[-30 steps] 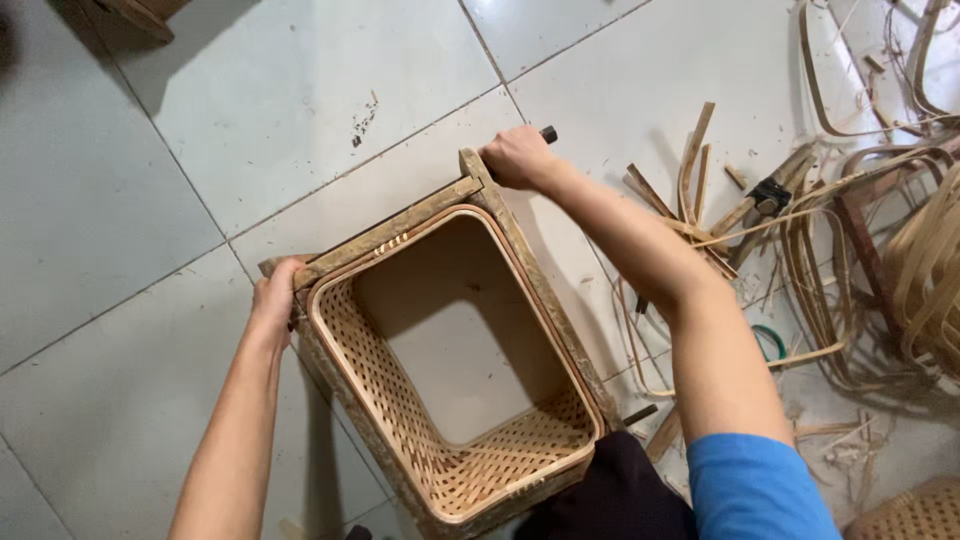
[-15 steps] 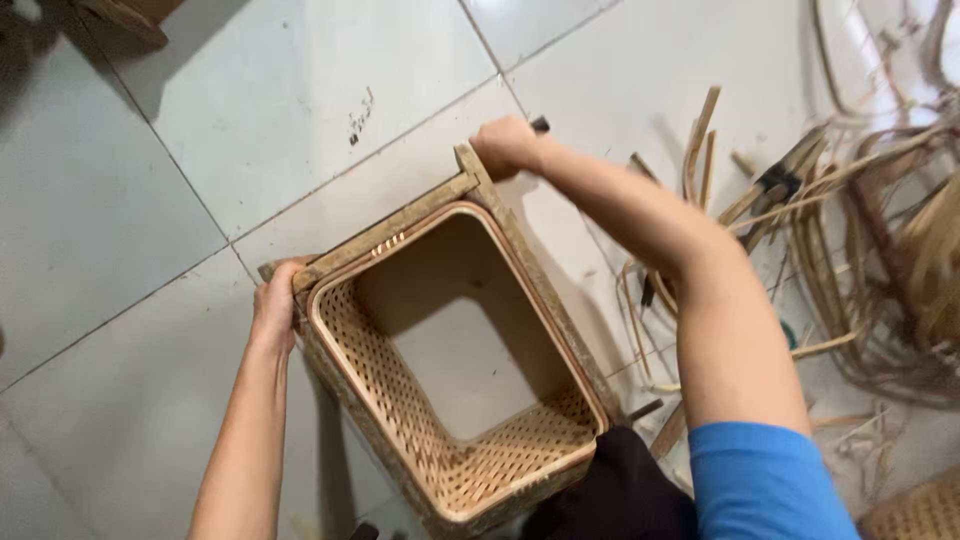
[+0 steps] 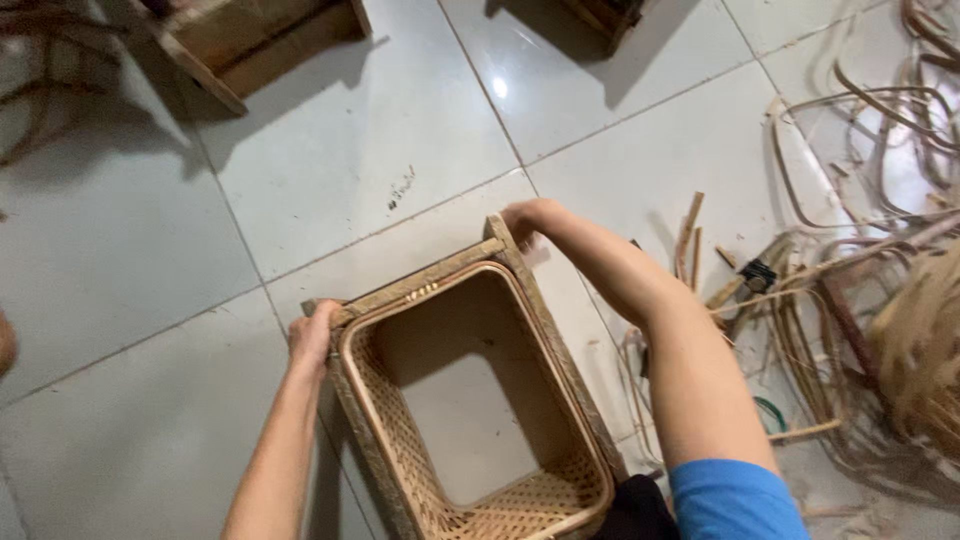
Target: The person assembles a rectangular woven basket frame by hand, fitting and adjusting curved wooden strips into a wooden jig. They use a hammer to tap the strips into place and a knife to trim excess material, then remove the completed frame from the jig.
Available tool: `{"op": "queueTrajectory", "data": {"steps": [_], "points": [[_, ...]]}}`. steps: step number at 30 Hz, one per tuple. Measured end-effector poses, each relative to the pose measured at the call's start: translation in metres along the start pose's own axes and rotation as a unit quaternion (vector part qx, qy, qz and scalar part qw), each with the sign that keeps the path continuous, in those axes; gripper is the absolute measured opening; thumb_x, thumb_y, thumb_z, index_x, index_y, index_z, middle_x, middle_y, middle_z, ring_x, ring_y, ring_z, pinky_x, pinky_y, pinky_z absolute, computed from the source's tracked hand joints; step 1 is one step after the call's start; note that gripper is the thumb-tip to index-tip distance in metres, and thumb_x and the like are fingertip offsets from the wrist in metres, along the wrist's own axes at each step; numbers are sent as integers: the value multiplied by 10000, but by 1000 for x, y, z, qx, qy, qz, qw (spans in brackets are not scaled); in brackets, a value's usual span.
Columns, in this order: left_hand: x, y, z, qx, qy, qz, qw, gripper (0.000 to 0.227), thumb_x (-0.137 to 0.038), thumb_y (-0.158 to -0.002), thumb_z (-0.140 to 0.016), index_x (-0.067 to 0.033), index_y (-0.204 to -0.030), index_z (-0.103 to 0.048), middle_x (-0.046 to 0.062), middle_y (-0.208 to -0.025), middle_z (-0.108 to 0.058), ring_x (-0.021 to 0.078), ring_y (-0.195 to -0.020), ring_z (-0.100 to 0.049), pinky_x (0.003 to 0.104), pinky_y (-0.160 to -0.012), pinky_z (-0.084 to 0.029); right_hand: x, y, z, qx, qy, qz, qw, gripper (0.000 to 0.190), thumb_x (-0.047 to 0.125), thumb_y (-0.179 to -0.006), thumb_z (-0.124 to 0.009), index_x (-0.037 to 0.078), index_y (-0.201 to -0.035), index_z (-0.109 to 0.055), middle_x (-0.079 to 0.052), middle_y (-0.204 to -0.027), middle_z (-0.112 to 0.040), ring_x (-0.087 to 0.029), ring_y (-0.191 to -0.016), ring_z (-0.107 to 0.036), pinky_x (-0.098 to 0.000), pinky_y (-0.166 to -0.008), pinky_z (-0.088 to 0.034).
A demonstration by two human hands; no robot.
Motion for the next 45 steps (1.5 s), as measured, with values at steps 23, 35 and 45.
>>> {"op": "queueTrajectory", "data": {"steps": [23,35,45], "points": [[-4,12,10,-40,-57,-20,997,439,-405,-787,-710,33,-768,-730,140,-733,-706,243,-623,-648,408,-578,-503,-10,23,-70,-168,3,-105,980,177,258,-1104,-573,109,-1083,-667,-96,-807,-709,-254,-660,-670,-405,-592,-525],[-1,-16,9,-6,-228,-73,971,669,-596,-808,-582,36,-905,-778,250,-856,-750,357,-832,-721,460,-786,-539,0,14,-55,2,-74,-47,996,226,382,-863,-665,234,-1000,-767,-97,-747,-694,-308,-682,-707,-425,-565,-539],[-12,9,18,-28,-182,-47,982,609,-565,-749,-649,28,-805,-776,217,-772,-747,333,-720,-712,433,-706,-534,18,36,-19,-215,-21,-61,974,316,302,-870,-674,62,-1074,-702,-93,-914,-750,-274,-828,-721,-448,-741,-538]]}}
Point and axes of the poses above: each hand's wrist, its own y-axis away from the middle knuckle, its own z-axis out of the back of the hand, x = y × z, the point moved 10 cm from there along -y, towards the middle knuckle
